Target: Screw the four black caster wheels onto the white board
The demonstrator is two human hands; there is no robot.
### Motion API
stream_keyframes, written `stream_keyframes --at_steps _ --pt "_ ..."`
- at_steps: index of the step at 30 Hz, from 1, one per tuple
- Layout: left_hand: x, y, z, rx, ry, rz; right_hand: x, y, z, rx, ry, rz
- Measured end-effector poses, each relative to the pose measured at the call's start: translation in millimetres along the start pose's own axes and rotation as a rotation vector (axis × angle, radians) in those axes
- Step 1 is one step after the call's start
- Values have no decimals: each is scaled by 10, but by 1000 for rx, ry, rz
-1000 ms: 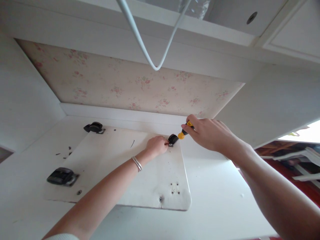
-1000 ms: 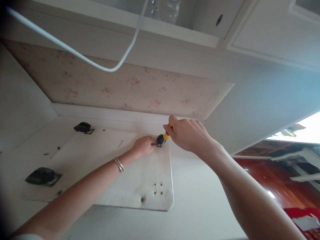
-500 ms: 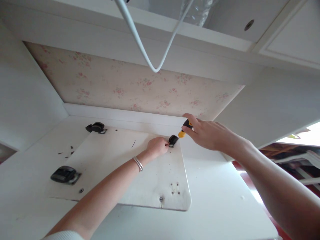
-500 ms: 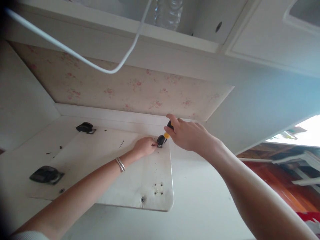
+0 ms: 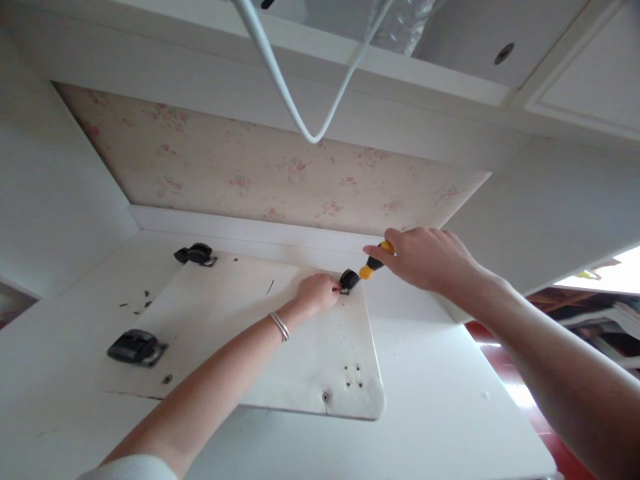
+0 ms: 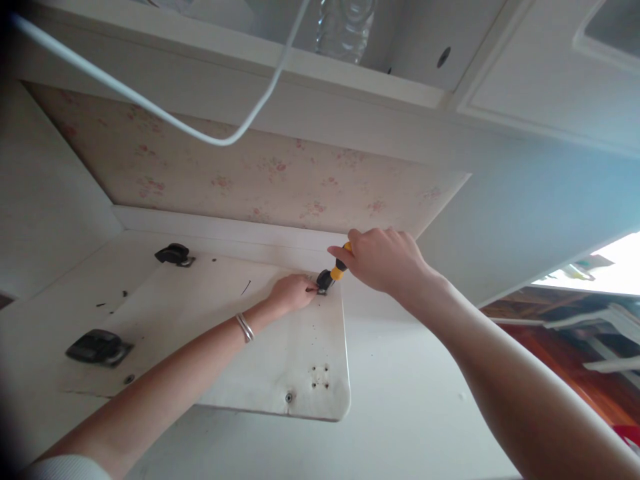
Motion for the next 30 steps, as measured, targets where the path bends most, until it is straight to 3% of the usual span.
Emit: stream_keyframes --at_steps 3,6,10,13,16,21,26,28,30 --pt "-3 0 1 2 0 -1 -20 3 31 -3 33 -4" --pt "-7 -7 0 8 1 -2 -69 -15 20 127 17 122" --pt "-11 -15 -1 5 -2 -11 -91 -5 -1 258 -130 285" --pt "-5 -13 -5 9 -7 -16 -69 38 31 152 -213 165" --pt "8 -5 -13 18 -9 -17 -30 56 55 33 -165 35" --pt "27 10 -27 19 -7 -19 -62 -25 24 170 -191 267" --pt "35 12 -41 26 -6 -24 -31 51 52 46 -103 -33" --pt "37 12 -44 28 -5 -26 -22 70 59 35 -68 -39" --pt "36 9 -43 30 -3 -26 -27 52 59 116 -51 46"
Point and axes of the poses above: each hand's wrist, its own z-axis towards the middle knuckle, its own x-axis out of the back of the hand, y = z × x, the point moved 4 cm from there along z, towards the middle knuckle, and after that the axes turned 4 degrees about -z, right-handed, at the moved point
